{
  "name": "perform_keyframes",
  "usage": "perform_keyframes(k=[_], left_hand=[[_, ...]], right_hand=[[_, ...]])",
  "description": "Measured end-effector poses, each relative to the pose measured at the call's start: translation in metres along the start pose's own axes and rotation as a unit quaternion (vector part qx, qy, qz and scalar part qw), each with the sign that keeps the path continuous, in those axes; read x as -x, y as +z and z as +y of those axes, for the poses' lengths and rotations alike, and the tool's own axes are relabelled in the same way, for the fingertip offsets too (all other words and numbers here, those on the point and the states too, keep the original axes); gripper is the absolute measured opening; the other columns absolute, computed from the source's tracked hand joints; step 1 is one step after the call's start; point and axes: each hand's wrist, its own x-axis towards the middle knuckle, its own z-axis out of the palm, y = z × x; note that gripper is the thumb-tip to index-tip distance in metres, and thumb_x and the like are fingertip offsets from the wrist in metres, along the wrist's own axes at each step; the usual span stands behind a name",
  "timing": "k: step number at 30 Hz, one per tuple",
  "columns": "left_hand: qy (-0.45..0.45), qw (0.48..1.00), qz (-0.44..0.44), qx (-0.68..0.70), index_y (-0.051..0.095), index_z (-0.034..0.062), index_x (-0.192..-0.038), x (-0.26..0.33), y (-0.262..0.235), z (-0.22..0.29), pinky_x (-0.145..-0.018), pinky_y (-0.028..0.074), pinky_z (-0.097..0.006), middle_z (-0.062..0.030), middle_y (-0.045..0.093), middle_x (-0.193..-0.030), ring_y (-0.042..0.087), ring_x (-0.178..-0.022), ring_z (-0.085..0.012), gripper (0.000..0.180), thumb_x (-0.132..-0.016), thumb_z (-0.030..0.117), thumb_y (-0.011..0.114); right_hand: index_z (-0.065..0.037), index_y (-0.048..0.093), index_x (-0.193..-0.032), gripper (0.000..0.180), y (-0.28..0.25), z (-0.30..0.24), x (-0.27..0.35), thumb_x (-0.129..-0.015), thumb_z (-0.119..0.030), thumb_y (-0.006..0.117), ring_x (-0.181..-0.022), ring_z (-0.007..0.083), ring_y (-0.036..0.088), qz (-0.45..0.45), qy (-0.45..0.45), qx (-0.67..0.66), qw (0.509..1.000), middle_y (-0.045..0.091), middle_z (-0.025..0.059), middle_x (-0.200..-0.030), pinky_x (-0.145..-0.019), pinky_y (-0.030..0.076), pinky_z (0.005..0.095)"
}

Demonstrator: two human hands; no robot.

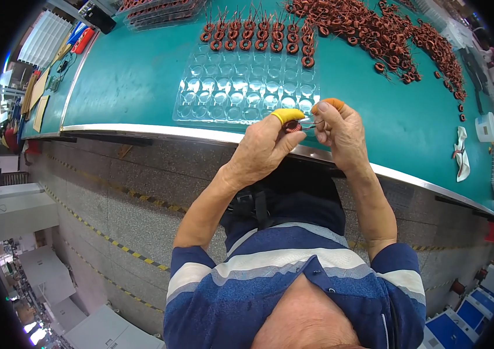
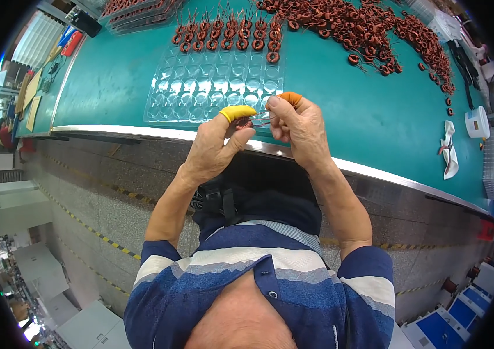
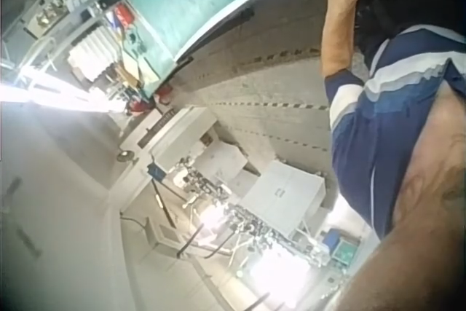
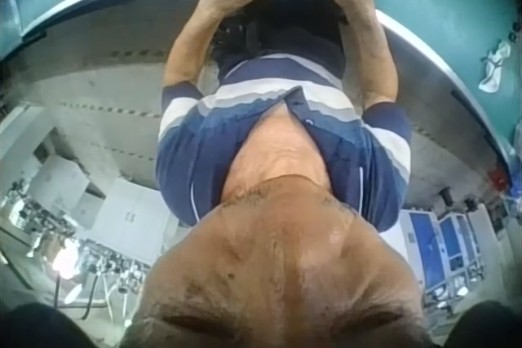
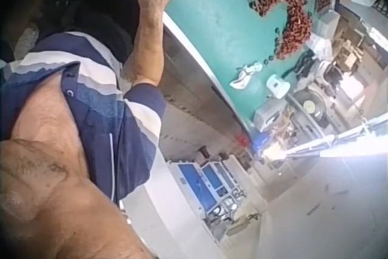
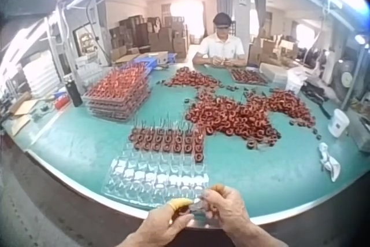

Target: Manually assembling small electronic inductor components and placing them into a plastic sorting tray at a factory workbench.

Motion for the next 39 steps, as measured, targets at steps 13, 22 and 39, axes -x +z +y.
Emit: perform_keyframes(k=[13, 22, 39], left_hand=[[-0.111, 0.974, -0.004, 0.197, 0.057, -0.0023, -0.108, 0.006, 0.007, 0.002, -0.047, 0.043, -0.022, -0.0036, 0.059, -0.067, 0.054, -0.052, -0.008, 0.03, -0.097, 0.025, 0.054], [-0.072, 0.997, -0.019, 0.036, 0.057, -0.005, -0.105, 0.007, 0.013, 0.011, -0.058, 0.049, -0.035, -0.0174, 0.064, -0.076, 0.065, -0.067, -0.0301, 0.027, -0.094, 0.02, 0.057], [-0.18, 0.955, 0.018, 0.233, 0.057, -0.0045, -0.101, 0.008, 0.017, 0.011, -0.046, 0.044, -0.021, -0.0034, 0.059, -0.065, 0.055, -0.051, -0.0077, 0.025, -0.098, 0.02, 0.051]], right_hand=[[0.003, 0.063, -0.089, 0.021, 0.01, -0.004, 0.03, -0.086, -0.016, 0.071, -0.058, 0.0071, 0.059, 0.033, -0.168, 0.264, 0.949, 0.064, 0.004, -0.071, -0.052, 0.047, 0.0196], [0.001, 0.062, -0.102, 0.023, 0.004, 0.01, 0.027, -0.09, -0.018, 0.066, -0.059, 0.0072, 0.058, 0.02, -0.165, 0.048, 0.985, 0.063, 0.0046, -0.076, -0.051, 0.045, 0.0178], [0.002, 0.063, -0.097, 0.034, -0.008, 0.014, 0.015, -0.096, -0.031, 0.056, -0.056, 0.0092, 0.056, 0.011, -0.118, -0.007, 0.993, 0.061, 0.0061, -0.071, -0.048, 0.041, 0.0191]])
